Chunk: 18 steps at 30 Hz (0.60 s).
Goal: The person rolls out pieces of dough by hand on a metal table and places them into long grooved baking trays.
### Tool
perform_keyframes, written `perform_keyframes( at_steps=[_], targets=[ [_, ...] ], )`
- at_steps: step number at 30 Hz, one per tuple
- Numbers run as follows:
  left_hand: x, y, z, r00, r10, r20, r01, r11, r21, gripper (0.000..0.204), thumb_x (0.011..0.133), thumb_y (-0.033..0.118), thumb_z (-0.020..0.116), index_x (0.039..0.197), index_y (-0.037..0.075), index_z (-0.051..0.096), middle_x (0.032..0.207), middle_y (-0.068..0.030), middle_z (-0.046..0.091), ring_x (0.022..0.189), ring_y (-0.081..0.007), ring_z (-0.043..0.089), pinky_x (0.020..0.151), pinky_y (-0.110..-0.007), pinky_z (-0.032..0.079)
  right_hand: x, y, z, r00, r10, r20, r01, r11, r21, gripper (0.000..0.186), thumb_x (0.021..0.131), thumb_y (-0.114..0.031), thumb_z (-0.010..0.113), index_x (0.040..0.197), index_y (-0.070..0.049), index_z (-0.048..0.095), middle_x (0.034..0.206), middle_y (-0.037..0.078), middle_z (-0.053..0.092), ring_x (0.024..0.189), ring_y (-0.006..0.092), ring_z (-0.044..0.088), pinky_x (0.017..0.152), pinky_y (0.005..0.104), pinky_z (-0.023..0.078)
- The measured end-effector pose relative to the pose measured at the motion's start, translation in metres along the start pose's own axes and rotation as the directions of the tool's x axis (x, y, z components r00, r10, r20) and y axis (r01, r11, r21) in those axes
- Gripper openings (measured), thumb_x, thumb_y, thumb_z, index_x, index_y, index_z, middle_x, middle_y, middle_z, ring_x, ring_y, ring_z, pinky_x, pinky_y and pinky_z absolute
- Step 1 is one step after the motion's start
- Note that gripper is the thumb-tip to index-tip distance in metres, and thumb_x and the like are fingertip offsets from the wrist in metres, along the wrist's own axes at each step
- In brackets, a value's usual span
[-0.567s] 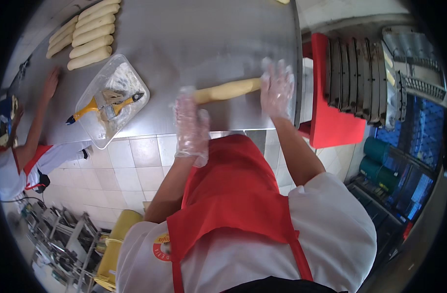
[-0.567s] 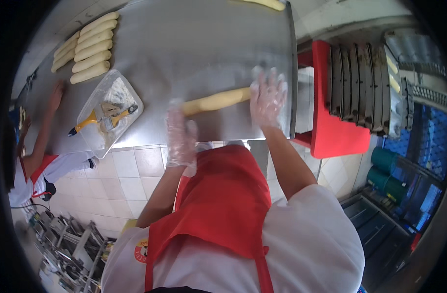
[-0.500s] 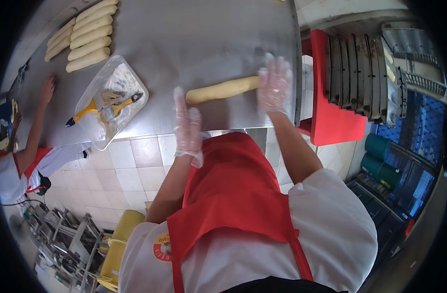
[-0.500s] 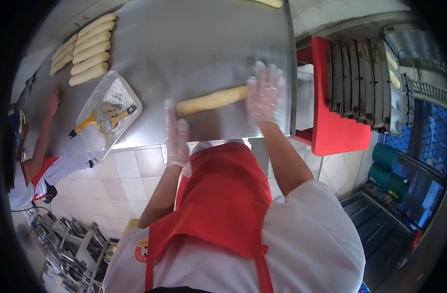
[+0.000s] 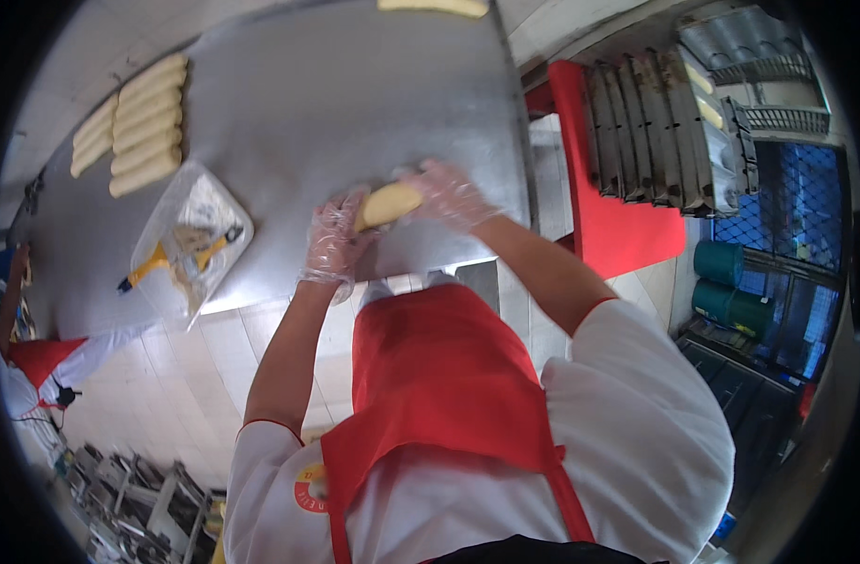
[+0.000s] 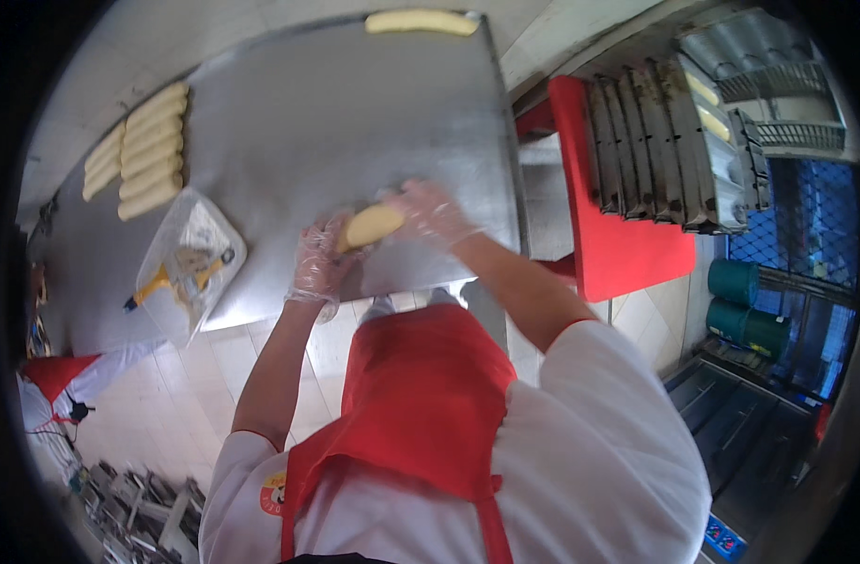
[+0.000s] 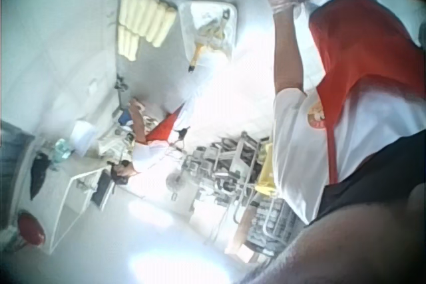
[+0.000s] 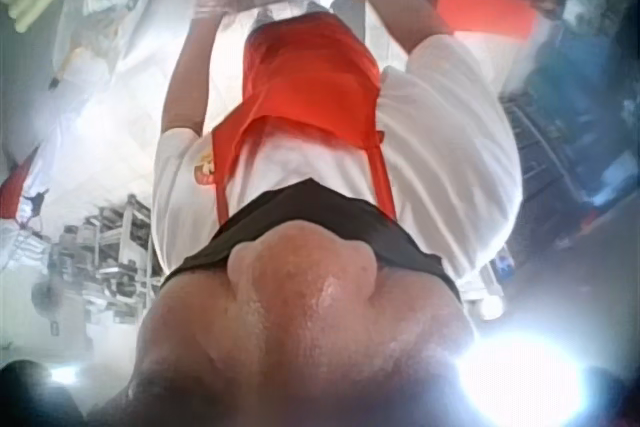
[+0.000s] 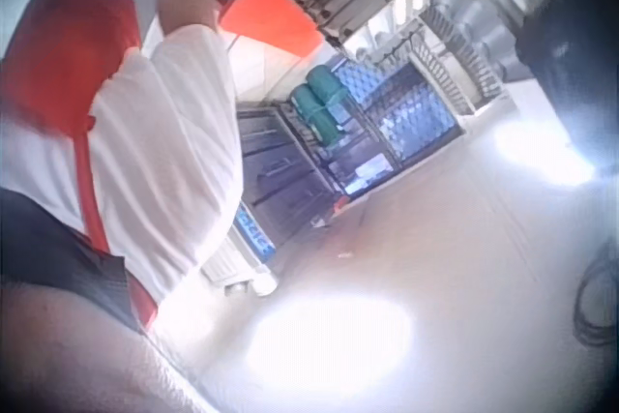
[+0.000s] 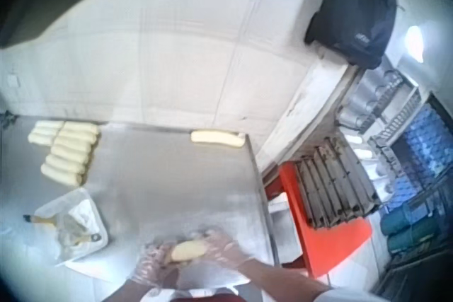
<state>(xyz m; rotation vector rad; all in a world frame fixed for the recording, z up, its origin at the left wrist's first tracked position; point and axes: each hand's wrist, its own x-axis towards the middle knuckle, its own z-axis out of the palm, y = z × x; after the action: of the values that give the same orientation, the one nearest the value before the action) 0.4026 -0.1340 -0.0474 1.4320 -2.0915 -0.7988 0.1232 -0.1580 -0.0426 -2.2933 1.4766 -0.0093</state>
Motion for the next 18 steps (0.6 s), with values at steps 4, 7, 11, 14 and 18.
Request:
perform_keyframes(
  at_steps=[4,7,11,14,18],
  targets=[
    [0.041,0.027,-0.02,0.919,-0.293,0.263,0.311,0.95,-0.032,0.063,0.081,0.026,0.092,0.137,0.009,0.069,0.122,-0.0135,0.074,0.11,-0.0288,0.071,0.098,-0.043,0.058,0.002,-0.002,-0.062,0.948,-0.007,0.318,-0.095,0.948,0.304,0.076,0.088,-0.048,0.081,0.152,-0.016,0.054,0.143,0.022,0.062,0.125,0.0385,0.063,0.103,0.0469,0.052],
    [0.047,0.099,-0.008,0.85,-0.431,0.302,0.494,0.454,-0.741,0.064,0.085,0.022,0.09,0.138,-0.002,0.064,0.123,-0.0114,0.072,0.11,-0.0199,0.069,0.095,-0.035,0.057,-0.073,0.025,-0.113,0.991,0.023,0.129,-0.12,0.557,0.822,0.076,0.091,-0.046,0.082,0.152,-0.01,0.053,0.14,0.014,0.064,0.12,0.0293,0.065,0.093,0.0441,0.055],
    [0.119,0.244,0.031,0.916,-0.099,0.39,0.394,0.415,-0.82,0.069,0.09,0.022,0.086,0.148,0.0,0.056,0.131,-0.0109,0.068,0.109,-0.0194,0.068,0.094,-0.032,0.056,-0.174,0.077,-0.187,0.986,0.152,0.068,-0.05,-0.116,0.992,0.061,0.102,-0.043,0.071,0.148,-0.006,0.054,0.131,0.006,0.065,0.114,0.0156,0.064,0.087,0.0382,0.055],
    [0.187,0.336,0.057,0.841,0.332,0.427,0.259,0.446,-0.857,0.068,0.094,0.015,0.082,0.152,0.0,0.051,0.136,-0.0085,0.066,0.118,-0.0187,0.066,0.101,-0.036,0.055,-0.256,0.161,-0.263,0.954,0.301,-0.006,0.04,-0.106,0.994,0.054,0.108,-0.045,0.06,0.148,-0.009,0.06,0.128,0.006,0.07,0.099,0.0113,0.067,0.075,0.0267,0.051],
    [0.274,0.481,0.104,0.806,0.555,0.207,-0.329,0.71,-0.623,0.064,0.095,0.011,0.078,0.153,0.002,0.052,0.139,-0.0139,0.065,0.125,-0.0265,0.066,0.108,-0.04,0.053,-0.346,0.261,-0.389,0.865,0.417,-0.28,-0.065,0.645,0.761,0.061,0.101,-0.027,0.074,0.157,-0.012,0.054,0.153,0.01,0.062,0.145,0.0233,0.052,0.125,0.0414,0.037]
  ],
)
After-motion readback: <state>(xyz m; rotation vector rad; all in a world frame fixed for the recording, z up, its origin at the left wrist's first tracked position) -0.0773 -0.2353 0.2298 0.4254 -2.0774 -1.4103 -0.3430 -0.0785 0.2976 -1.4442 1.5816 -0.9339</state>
